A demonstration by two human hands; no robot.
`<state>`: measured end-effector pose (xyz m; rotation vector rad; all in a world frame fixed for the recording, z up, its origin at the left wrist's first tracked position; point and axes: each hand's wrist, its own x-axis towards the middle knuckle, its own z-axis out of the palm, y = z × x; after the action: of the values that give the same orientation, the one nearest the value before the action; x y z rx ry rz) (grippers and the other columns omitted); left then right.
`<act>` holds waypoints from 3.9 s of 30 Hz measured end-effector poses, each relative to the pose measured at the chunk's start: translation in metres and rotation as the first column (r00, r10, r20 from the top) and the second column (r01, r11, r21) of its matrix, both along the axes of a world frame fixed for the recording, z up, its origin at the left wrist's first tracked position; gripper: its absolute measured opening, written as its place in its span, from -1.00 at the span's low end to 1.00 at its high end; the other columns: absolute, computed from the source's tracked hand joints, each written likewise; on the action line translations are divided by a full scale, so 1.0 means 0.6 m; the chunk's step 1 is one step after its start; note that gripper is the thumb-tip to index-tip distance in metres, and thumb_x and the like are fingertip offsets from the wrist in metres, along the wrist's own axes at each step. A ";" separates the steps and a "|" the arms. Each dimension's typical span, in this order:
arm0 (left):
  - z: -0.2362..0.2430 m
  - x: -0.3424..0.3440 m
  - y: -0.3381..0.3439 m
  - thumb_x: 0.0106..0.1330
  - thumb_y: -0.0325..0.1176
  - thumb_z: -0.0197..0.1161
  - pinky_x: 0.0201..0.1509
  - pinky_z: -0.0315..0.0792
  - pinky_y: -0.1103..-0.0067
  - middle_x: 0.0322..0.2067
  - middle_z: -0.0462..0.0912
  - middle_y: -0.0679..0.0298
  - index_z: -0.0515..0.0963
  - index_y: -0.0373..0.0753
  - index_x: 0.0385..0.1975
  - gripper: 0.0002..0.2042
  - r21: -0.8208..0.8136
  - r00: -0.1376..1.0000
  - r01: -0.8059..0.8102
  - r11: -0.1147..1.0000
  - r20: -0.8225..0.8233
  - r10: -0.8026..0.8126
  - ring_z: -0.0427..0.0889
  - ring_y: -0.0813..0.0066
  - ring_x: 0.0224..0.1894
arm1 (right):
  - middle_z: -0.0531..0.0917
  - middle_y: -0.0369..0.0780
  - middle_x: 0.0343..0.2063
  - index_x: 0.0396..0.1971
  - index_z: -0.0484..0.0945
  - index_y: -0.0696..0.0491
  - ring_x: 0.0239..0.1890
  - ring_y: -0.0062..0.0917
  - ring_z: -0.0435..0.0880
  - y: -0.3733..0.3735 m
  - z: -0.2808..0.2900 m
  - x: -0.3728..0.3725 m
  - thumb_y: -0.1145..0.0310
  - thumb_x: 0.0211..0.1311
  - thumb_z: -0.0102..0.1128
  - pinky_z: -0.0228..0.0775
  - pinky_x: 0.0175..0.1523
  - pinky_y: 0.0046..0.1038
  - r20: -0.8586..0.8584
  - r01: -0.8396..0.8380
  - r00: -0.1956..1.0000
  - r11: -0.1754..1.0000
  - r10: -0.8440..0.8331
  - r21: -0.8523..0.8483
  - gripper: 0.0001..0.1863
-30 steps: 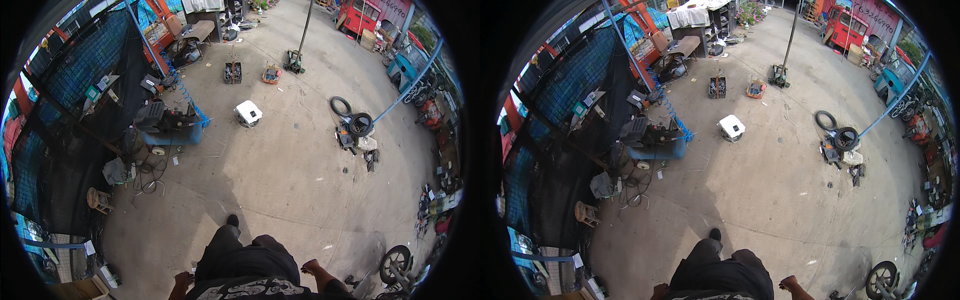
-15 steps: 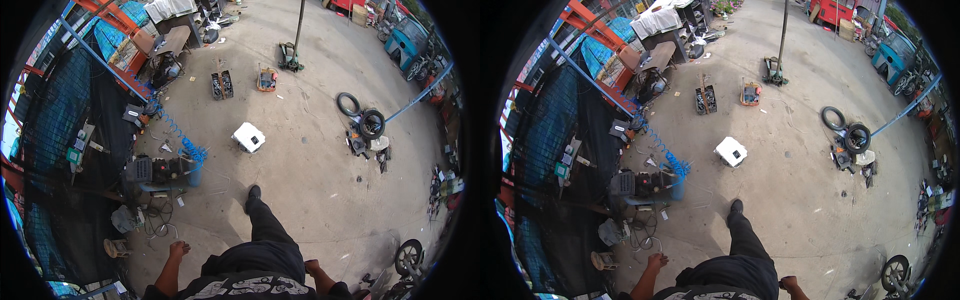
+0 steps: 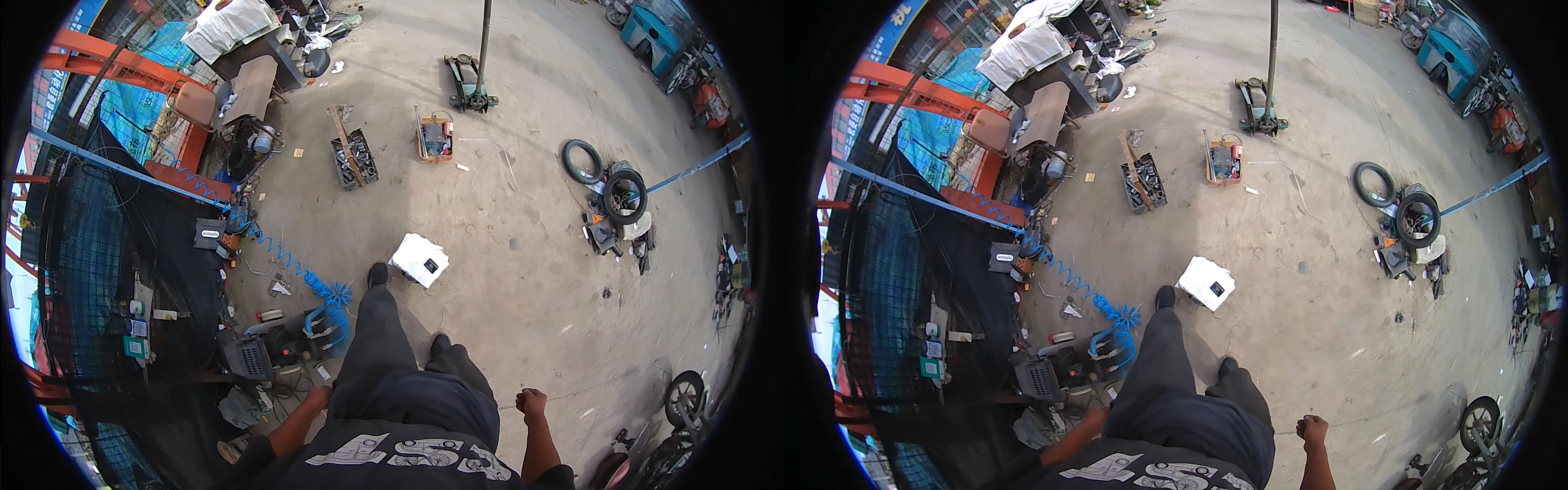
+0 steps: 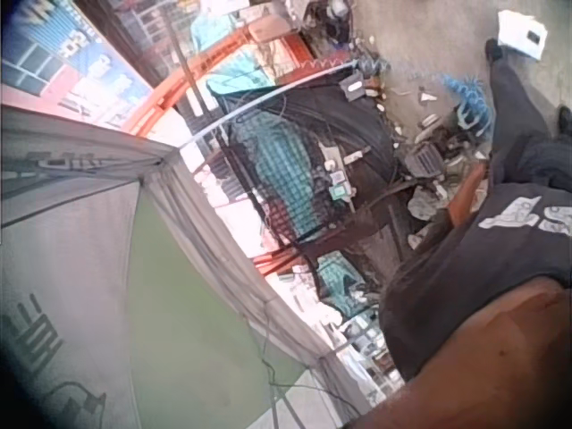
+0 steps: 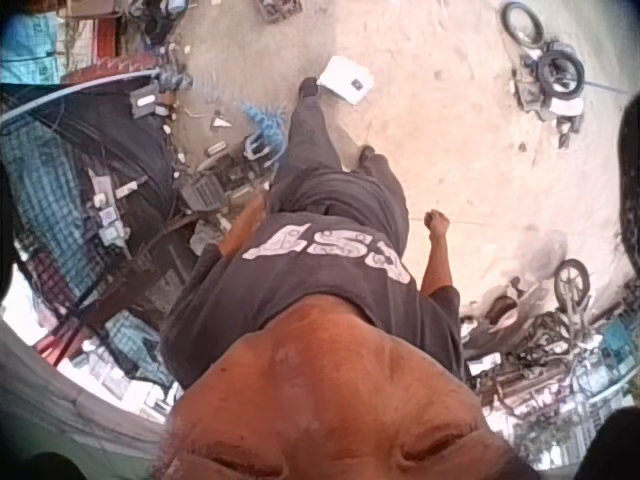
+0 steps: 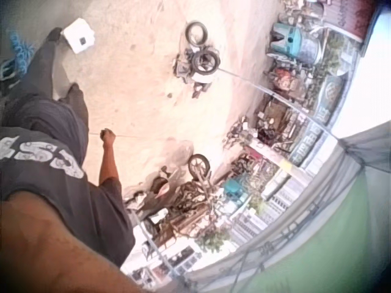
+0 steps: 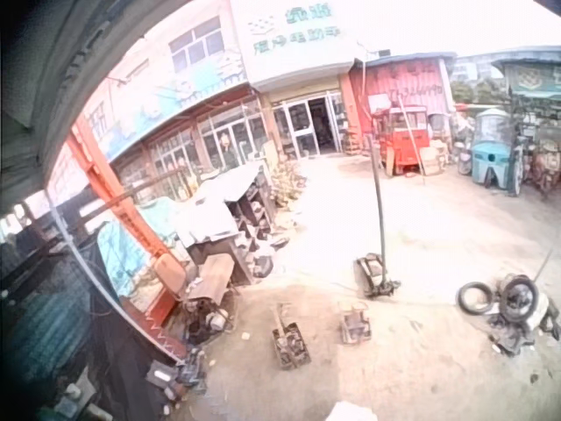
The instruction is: The person uses a power drill to remove bolts securing a rusty red motorcycle fuel tank. After detaching the tank, the person lifts it off the motorcycle frame and places it on the ground.
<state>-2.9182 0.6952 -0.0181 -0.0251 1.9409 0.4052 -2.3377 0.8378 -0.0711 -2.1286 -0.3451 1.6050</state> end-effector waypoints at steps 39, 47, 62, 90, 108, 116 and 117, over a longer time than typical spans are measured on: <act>-0.132 -0.116 0.774 0.39 -0.16 0.02 -0.09 0.50 0.40 -0.14 0.59 0.10 0.44 -0.29 0.03 -0.64 0.263 0.109 0.954 0.144 0.145 -0.983 0.60 0.29 -0.13 | 0.67 -0.06 -0.42 -0.39 0.57 0.30 -0.46 -0.35 0.69 -0.398 -0.032 -0.689 0.47 0.18 0.08 0.57 -0.42 -0.36 -0.098 0.870 0.469 0.478 -0.878 -0.122 -0.82; -0.132 -0.116 0.828 0.41 -0.16 -0.01 -0.04 0.49 0.42 -0.10 0.57 0.10 0.43 -0.30 0.05 -0.62 0.304 -0.041 0.953 -0.012 0.090 -0.995 0.58 0.30 -0.09 | 0.67 -0.07 -0.49 -0.52 0.60 0.24 -0.48 -0.36 0.69 -0.454 -0.099 -0.814 0.51 0.11 0.12 0.56 -0.46 -0.34 -0.025 0.853 0.521 0.521 -0.853 -0.021 -0.86; -0.169 0.007 0.930 0.40 -0.12 -0.02 0.06 0.44 0.37 -0.05 0.54 0.09 0.44 -0.26 0.05 -0.61 0.303 -0.191 0.940 -0.159 0.078 -0.978 0.54 0.27 -0.01 | 0.69 -0.20 -0.42 -0.47 0.67 -0.09 -0.35 -0.30 0.69 -0.384 -0.113 -0.811 0.19 0.01 0.19 0.52 -0.27 -0.26 0.463 0.078 0.885 0.969 0.041 -0.234 -0.84; -0.235 0.627 1.134 0.23 -0.03 0.08 0.02 0.39 0.22 -0.21 0.61 0.14 0.60 -0.12 -0.24 -0.67 -0.305 -0.909 -0.013 -0.952 -0.392 0.138 0.57 0.15 -0.11 | 0.63 -0.10 -0.61 -0.50 0.61 0.30 -0.64 -0.43 0.59 -0.292 0.033 -0.285 0.52 0.06 0.11 0.40 -0.58 -0.40 0.003 0.979 0.062 0.060 -0.998 -0.193 -0.85; -0.040 1.063 0.765 0.06 -0.38 0.22 -0.24 0.40 0.30 -0.38 0.56 0.13 0.57 -0.18 -0.47 -0.93 0.140 -0.809 -0.144 -0.980 -0.586 0.035 0.55 0.14 -0.26 | 0.61 -0.05 -0.56 -0.42 0.49 0.28 -0.60 -0.36 0.63 -0.564 -0.037 -0.056 0.56 0.17 0.06 0.53 -0.57 -0.36 -0.096 0.917 -0.372 -0.350 -0.923 -0.191 -0.91; -0.161 1.234 0.798 0.35 -0.34 -0.01 -0.30 0.55 0.37 -0.26 0.62 0.01 0.40 -0.40 -0.11 -0.74 0.301 -0.817 0.504 -0.809 -0.138 -0.560 0.65 0.17 -0.32 | 0.59 -0.04 -0.60 -0.47 0.48 0.31 -0.65 -0.33 0.61 -0.559 -0.017 -0.002 0.60 0.12 0.05 0.51 -0.61 -0.36 -0.075 0.832 -0.522 -0.489 -0.849 -0.262 -0.92; -0.157 1.265 0.766 0.34 -0.34 0.00 -0.30 0.55 0.36 -0.26 0.62 0.01 0.41 -0.40 -0.12 -0.74 0.265 -0.744 0.631 -0.729 -0.061 -0.666 0.65 0.18 -0.33 | 0.59 -0.05 -0.60 -0.46 0.49 0.30 -0.64 -0.34 0.61 -0.570 -0.024 0.014 0.59 0.12 0.05 0.52 -0.60 -0.37 -0.066 0.837 -0.516 -0.487 -0.854 -0.250 -0.92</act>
<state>-2.1590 1.1547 -0.1122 1.9268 0.5472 -0.9583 -2.3293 0.4956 -0.0857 -0.9745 1.5087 0.4478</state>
